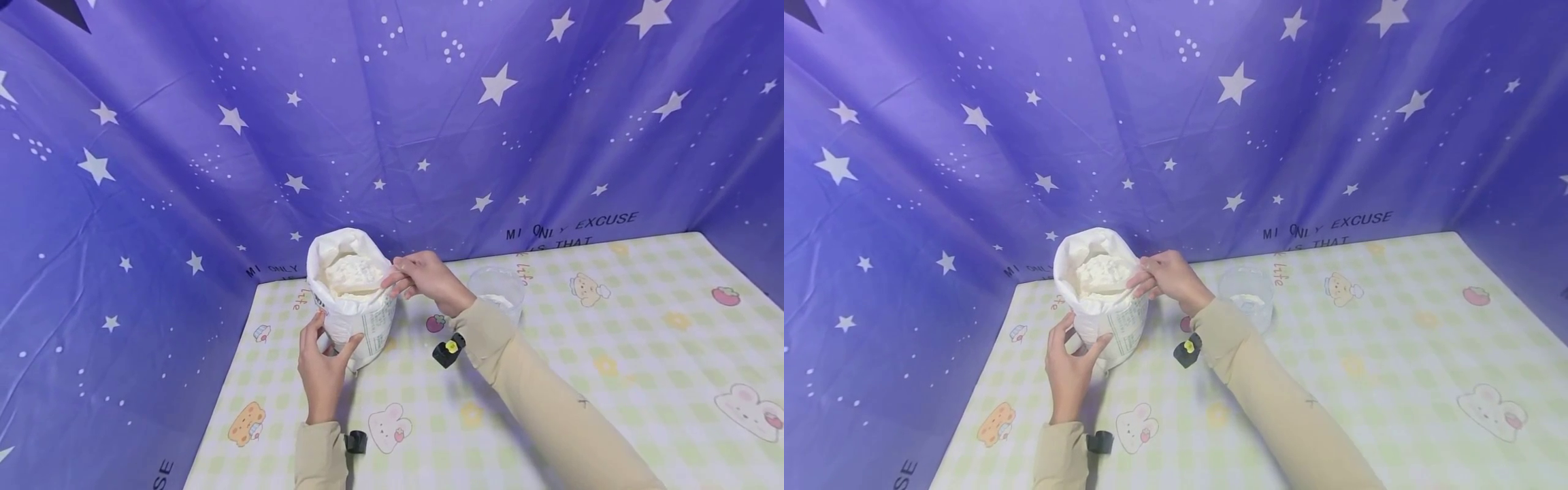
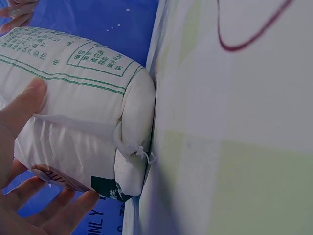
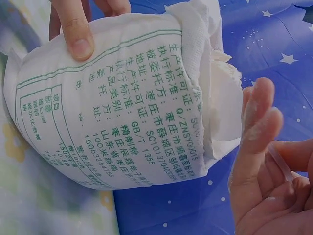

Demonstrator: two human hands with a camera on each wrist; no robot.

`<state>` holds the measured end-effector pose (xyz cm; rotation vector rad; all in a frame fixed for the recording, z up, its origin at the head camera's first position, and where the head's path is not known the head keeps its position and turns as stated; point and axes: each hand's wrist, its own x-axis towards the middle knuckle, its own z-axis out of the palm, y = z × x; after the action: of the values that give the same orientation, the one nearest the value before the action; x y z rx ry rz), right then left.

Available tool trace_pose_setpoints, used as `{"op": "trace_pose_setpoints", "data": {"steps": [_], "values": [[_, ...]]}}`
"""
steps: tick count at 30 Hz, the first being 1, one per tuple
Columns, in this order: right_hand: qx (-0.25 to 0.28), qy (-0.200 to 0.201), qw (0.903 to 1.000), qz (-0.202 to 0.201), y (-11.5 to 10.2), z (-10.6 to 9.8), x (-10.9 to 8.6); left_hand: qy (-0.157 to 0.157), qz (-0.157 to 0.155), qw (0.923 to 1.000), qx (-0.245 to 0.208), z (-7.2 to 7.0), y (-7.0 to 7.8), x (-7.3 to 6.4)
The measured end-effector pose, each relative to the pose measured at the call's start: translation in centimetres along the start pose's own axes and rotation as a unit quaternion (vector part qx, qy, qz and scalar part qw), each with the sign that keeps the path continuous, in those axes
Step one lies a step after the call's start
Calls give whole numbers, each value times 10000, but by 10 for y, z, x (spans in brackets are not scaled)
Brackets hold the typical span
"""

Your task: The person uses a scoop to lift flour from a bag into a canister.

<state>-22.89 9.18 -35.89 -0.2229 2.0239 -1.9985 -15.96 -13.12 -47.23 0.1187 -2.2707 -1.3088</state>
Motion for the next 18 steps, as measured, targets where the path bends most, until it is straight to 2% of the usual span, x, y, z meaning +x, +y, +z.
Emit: {"op": "trace_pose_setpoints", "data": {"steps": [18], "values": [[260, -36, 9996, -89, 4, -18, -9, -7, -8, 9999, -122, 0, -1, 0]]}}
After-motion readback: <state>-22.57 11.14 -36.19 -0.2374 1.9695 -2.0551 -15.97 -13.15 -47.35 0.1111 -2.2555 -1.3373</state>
